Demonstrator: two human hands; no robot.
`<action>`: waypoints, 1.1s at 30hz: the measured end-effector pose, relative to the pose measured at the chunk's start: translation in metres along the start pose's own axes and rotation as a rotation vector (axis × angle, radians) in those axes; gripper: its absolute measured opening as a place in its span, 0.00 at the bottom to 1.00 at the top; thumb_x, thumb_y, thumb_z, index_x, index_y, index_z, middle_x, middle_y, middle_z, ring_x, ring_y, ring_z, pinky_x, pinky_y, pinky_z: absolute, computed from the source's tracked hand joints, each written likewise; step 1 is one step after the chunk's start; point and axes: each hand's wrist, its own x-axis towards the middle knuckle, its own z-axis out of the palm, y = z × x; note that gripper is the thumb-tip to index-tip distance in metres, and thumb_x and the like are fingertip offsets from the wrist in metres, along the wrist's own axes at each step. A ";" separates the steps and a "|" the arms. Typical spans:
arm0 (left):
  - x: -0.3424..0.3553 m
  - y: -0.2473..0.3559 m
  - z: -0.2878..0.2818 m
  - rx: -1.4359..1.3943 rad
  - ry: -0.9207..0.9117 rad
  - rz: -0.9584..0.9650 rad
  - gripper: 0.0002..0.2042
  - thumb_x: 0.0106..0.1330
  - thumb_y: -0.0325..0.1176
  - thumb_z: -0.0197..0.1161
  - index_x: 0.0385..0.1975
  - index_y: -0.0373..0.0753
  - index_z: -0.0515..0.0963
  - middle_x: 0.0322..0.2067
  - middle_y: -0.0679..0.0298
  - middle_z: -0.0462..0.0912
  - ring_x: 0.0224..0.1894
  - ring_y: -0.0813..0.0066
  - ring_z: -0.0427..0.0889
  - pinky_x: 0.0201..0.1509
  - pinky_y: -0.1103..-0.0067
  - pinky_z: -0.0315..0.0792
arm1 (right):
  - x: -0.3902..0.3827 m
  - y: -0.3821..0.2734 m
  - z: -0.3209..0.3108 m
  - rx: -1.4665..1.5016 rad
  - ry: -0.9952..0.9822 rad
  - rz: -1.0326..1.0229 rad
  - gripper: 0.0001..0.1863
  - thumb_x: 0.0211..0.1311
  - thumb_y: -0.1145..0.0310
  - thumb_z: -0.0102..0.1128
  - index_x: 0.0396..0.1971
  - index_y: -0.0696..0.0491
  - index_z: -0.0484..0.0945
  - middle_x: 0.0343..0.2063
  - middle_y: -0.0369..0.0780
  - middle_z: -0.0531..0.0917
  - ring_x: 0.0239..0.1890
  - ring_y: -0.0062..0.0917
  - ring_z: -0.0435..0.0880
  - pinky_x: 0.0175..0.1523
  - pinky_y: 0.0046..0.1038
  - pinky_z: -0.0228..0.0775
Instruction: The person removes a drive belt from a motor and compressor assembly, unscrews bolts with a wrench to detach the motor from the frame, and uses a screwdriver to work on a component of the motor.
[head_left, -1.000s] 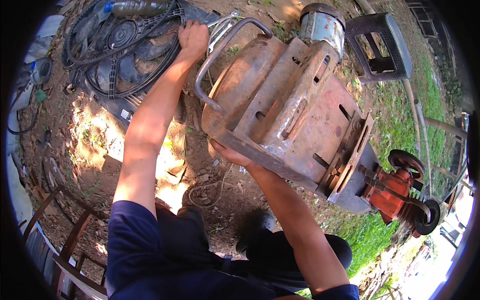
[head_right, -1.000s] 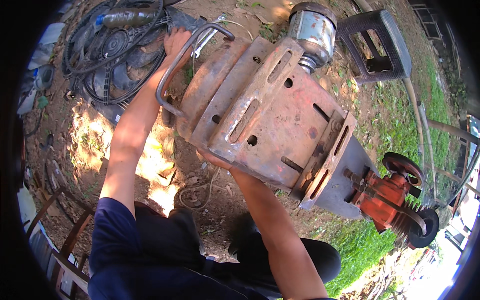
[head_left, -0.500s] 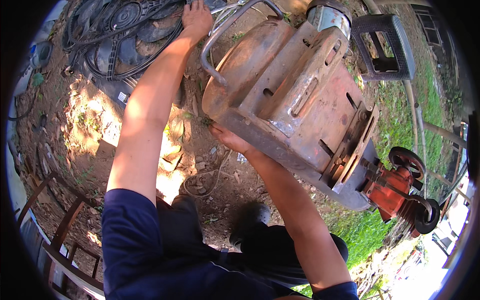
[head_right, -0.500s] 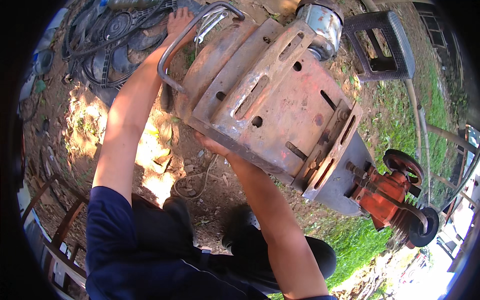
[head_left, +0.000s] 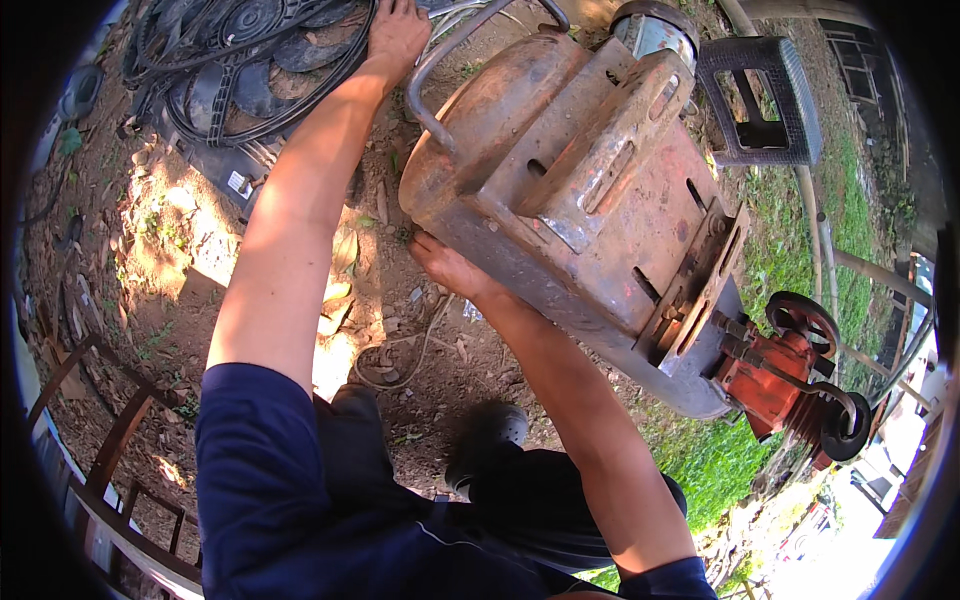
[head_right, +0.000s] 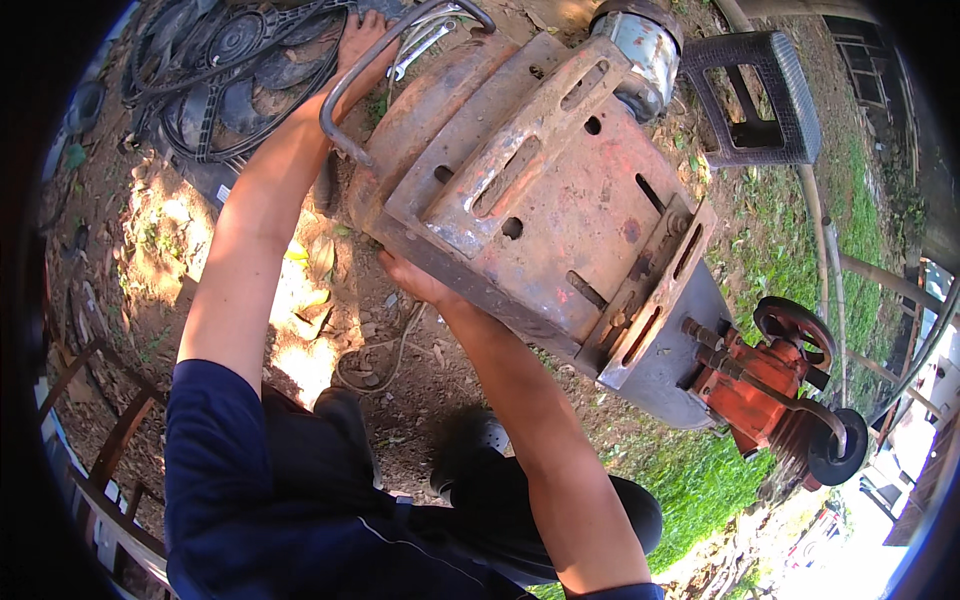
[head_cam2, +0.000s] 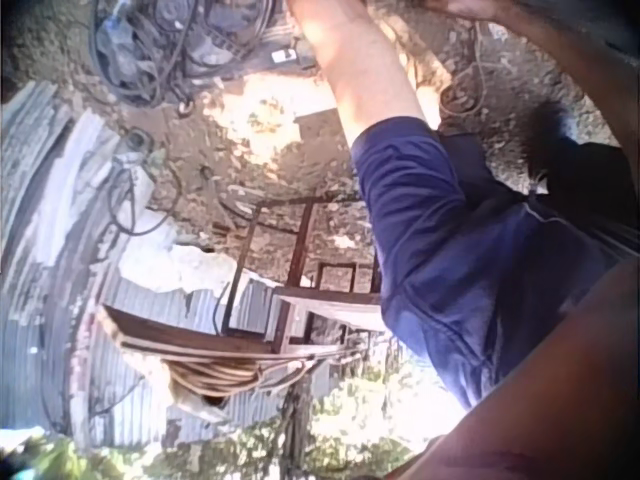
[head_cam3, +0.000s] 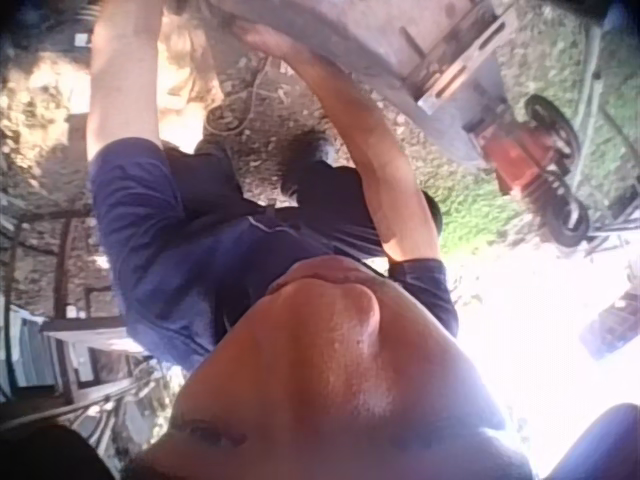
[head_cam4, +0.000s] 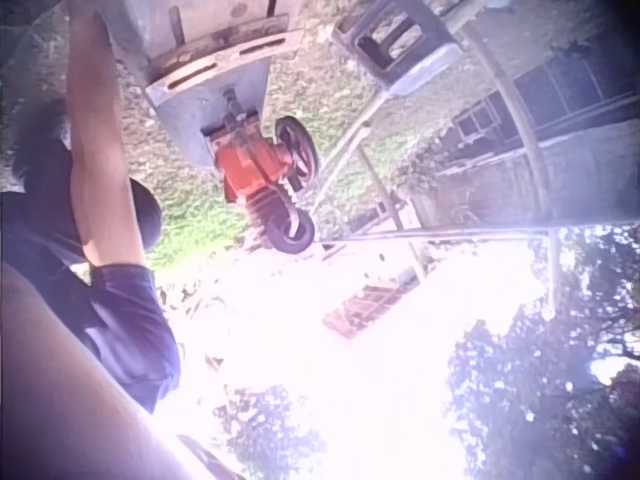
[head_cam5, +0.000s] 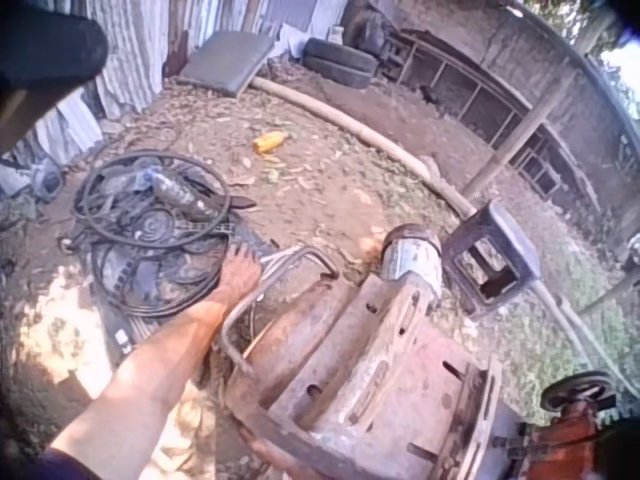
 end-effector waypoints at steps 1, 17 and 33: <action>0.001 0.002 -0.005 0.037 0.002 0.033 0.12 0.62 0.31 0.52 0.42 0.37 0.78 0.43 0.57 0.79 0.55 0.64 0.72 0.54 0.66 0.61 | 0.000 0.006 0.004 -0.024 0.056 0.010 0.25 0.71 0.53 0.29 0.61 0.52 0.59 0.64 0.39 0.64 0.69 0.29 0.58 0.74 0.34 0.44; 0.053 0.028 0.070 -0.220 -0.283 -0.070 0.18 0.67 0.36 0.47 0.52 0.36 0.73 0.53 0.54 0.75 0.60 0.56 0.69 0.63 0.61 0.58 | 0.002 0.019 0.021 0.501 0.257 0.058 0.30 0.69 0.46 0.32 0.66 0.46 0.57 0.67 0.40 0.61 0.69 0.36 0.57 0.72 0.40 0.48; -0.051 -0.104 -0.141 0.008 -0.284 0.002 0.13 0.59 0.28 0.58 0.45 0.36 0.77 0.50 0.53 0.79 0.55 0.55 0.77 0.55 0.62 0.73 | -0.002 -0.037 -0.031 -0.246 0.086 -0.256 0.12 0.58 0.66 0.56 0.39 0.58 0.76 0.43 0.46 0.76 0.49 0.42 0.78 0.55 0.38 0.71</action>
